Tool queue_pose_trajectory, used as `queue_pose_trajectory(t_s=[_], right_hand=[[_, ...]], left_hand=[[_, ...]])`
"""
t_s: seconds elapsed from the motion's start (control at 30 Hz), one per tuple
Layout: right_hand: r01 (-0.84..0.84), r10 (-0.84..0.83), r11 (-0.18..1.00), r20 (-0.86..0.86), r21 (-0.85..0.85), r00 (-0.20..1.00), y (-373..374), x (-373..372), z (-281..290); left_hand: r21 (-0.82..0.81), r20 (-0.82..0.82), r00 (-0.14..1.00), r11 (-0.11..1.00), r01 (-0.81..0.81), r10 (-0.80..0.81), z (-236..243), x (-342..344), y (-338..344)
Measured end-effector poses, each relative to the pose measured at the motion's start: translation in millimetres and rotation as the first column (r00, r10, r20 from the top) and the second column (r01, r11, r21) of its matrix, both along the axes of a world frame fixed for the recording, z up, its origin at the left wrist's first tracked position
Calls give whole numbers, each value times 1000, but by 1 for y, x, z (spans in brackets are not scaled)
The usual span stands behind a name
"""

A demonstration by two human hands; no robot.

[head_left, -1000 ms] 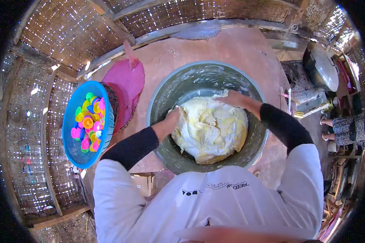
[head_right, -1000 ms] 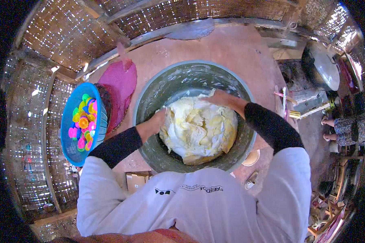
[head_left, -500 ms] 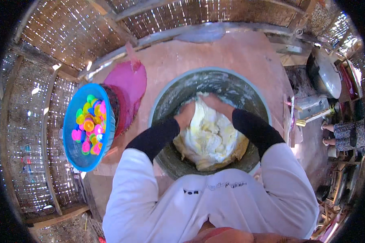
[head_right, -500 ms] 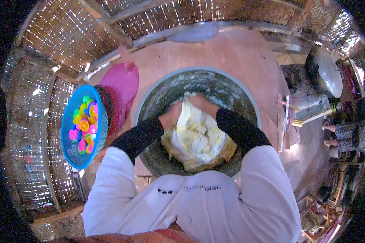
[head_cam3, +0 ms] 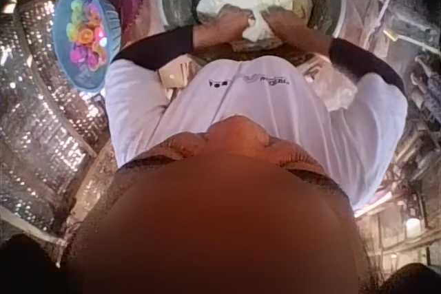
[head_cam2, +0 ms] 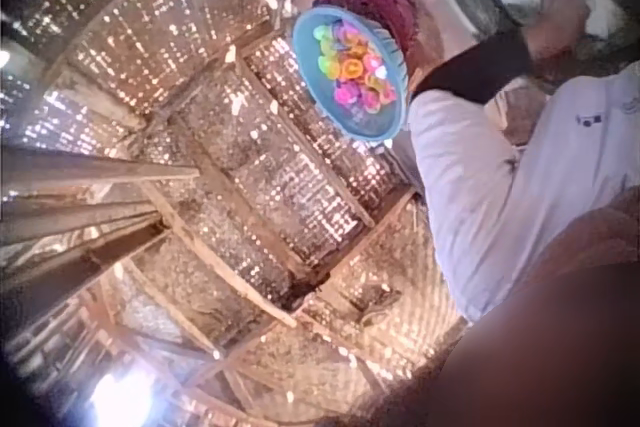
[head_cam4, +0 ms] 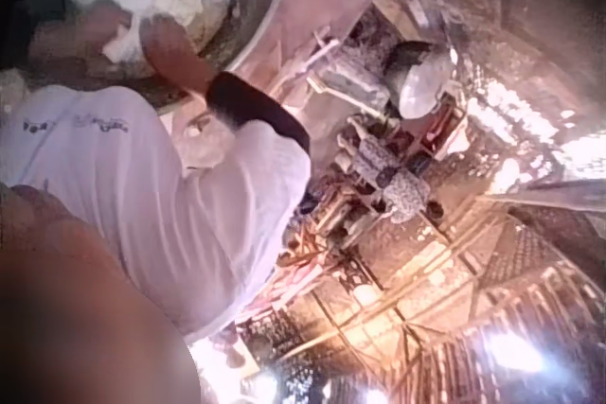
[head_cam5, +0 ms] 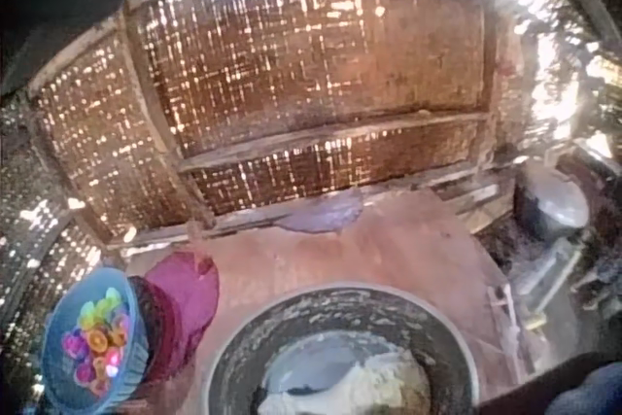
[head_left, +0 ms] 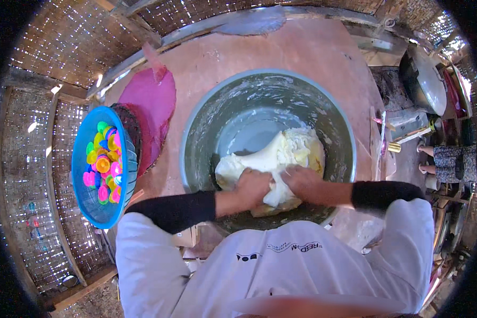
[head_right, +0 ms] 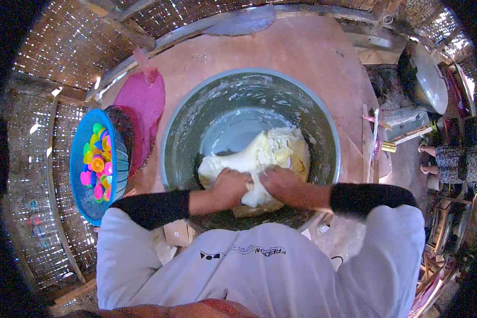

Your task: The person kneads a large mass of dough in a green basin using both hands. They repeatedly fold, press, and turn the dough to develop its texture. The person works continuously on the same batch of dough throughout the clip.

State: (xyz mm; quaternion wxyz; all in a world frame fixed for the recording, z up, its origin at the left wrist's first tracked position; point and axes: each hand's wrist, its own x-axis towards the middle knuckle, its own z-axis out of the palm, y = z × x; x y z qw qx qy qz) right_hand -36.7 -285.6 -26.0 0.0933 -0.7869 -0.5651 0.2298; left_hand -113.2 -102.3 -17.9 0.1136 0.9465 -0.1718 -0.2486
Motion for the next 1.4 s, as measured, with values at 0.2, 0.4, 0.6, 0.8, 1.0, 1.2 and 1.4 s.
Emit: queue_pose_trajectory(t_s=[0.2,0.4,0.6,0.8,1.0,1.2,1.4], right_hand=[[147,-115,966,154,-213,981,78,59,-31],[-43,49,963,18,-267,999,73,67,-30],[-32,55,986,138,-164,989,49,40,-47],[211,-206,907,53,-364,977,69,35,-40],[174,-208,962,-152,-213,966,13,17,24],[461,-457,875,59,-150,887,-16,28,-5],[541,-522,839,203,-50,828,31,82,-39]], left_hand=[[125,34,990,982,-142,138,-43,77,18],[-27,129,992,1000,4,0,-60,57,35],[-273,-329,940,962,-7,-87,43,45,68],[-198,10,946,928,-314,323,36,68,72],[-227,38,803,787,-573,595,3,121,77],[-579,-340,777,533,-617,530,-71,151,69],[-647,-561,760,398,-650,328,-54,158,38]])
